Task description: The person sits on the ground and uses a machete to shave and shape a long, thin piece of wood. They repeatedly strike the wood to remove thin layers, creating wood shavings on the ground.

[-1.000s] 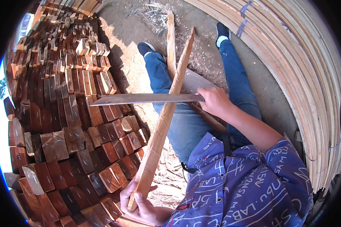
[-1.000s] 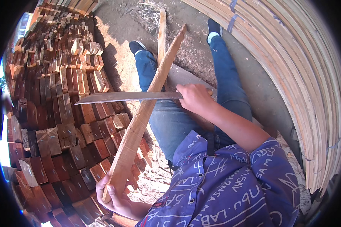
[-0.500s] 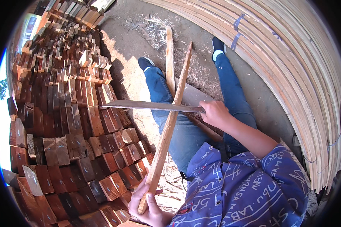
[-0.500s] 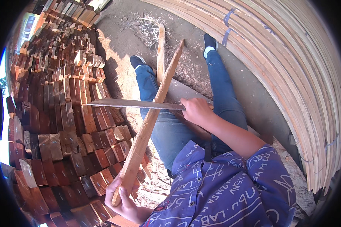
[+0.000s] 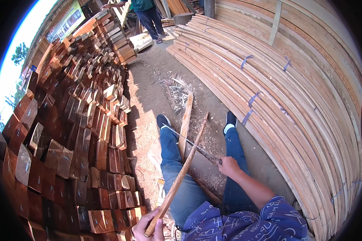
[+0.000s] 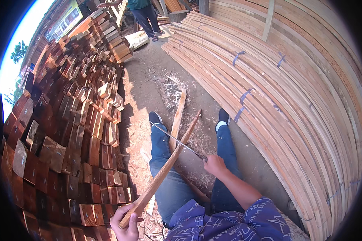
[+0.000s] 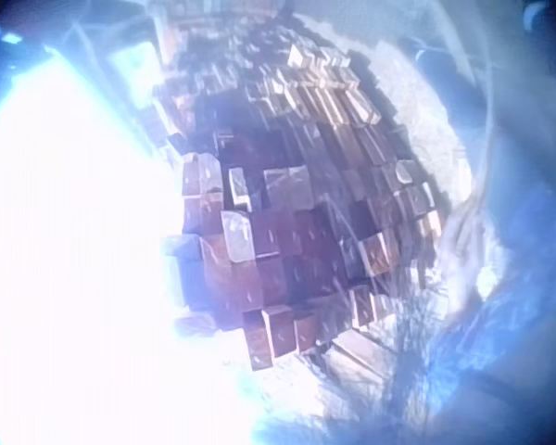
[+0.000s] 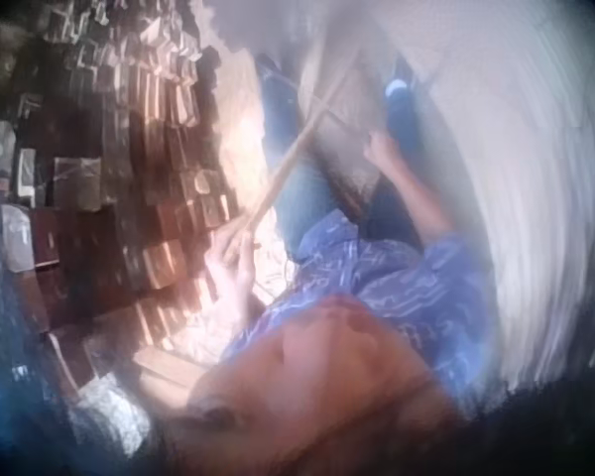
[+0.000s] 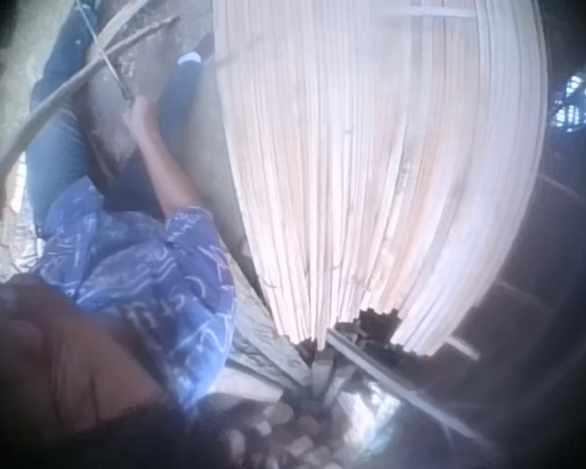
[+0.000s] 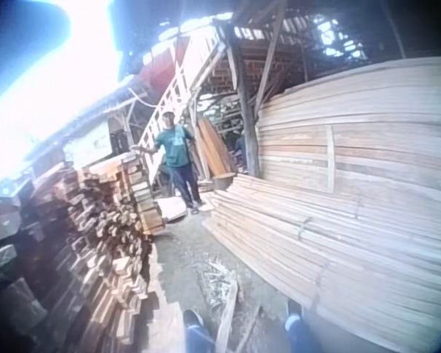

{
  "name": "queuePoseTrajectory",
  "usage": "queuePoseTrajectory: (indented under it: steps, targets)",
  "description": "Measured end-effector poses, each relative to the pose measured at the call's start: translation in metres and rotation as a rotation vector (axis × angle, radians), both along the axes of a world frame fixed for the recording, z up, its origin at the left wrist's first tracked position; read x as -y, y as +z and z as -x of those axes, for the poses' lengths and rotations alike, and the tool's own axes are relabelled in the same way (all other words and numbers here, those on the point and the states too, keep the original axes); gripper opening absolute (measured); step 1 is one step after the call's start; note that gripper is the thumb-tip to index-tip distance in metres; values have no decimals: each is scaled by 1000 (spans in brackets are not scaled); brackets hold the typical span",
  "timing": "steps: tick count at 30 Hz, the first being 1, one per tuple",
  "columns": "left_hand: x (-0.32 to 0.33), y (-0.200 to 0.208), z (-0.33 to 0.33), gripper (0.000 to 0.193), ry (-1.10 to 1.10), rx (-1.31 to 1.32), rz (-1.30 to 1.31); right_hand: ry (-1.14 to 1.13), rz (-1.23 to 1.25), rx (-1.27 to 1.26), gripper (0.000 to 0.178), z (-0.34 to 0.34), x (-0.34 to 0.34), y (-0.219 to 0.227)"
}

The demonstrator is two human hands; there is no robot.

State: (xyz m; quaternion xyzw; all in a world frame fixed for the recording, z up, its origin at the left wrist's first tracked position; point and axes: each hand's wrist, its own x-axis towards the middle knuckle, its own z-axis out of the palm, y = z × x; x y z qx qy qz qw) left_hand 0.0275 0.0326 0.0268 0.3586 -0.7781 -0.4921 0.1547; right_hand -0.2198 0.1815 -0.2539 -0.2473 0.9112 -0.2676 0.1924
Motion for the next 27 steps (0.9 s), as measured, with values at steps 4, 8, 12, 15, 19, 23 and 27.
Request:
queuePoseTrajectory:
  steps: [4,8,12,15,19,23,27]
  targets:
    - [2,-4,-2,21,-123,-52,273,58,92,23,24,-13,18,28]
    - [5,-11,7,18,91,-149,169,183,253,53,19,-36,34,55]
    - [21,-20,4,18,-79,-109,217,-48,65,-45,17,3,19,-19]
    - [20,-14,-5,18,-219,-46,288,-75,-23,-38,17,16,17,-33]
    - [25,-7,6,19,34,-36,161,-4,44,-2,20,5,26,26]
    - [32,-19,10,20,75,-91,290,118,232,-34,19,-18,49,49]
    - [42,-19,-3,22,148,-79,183,55,73,-75,18,11,57,-11]
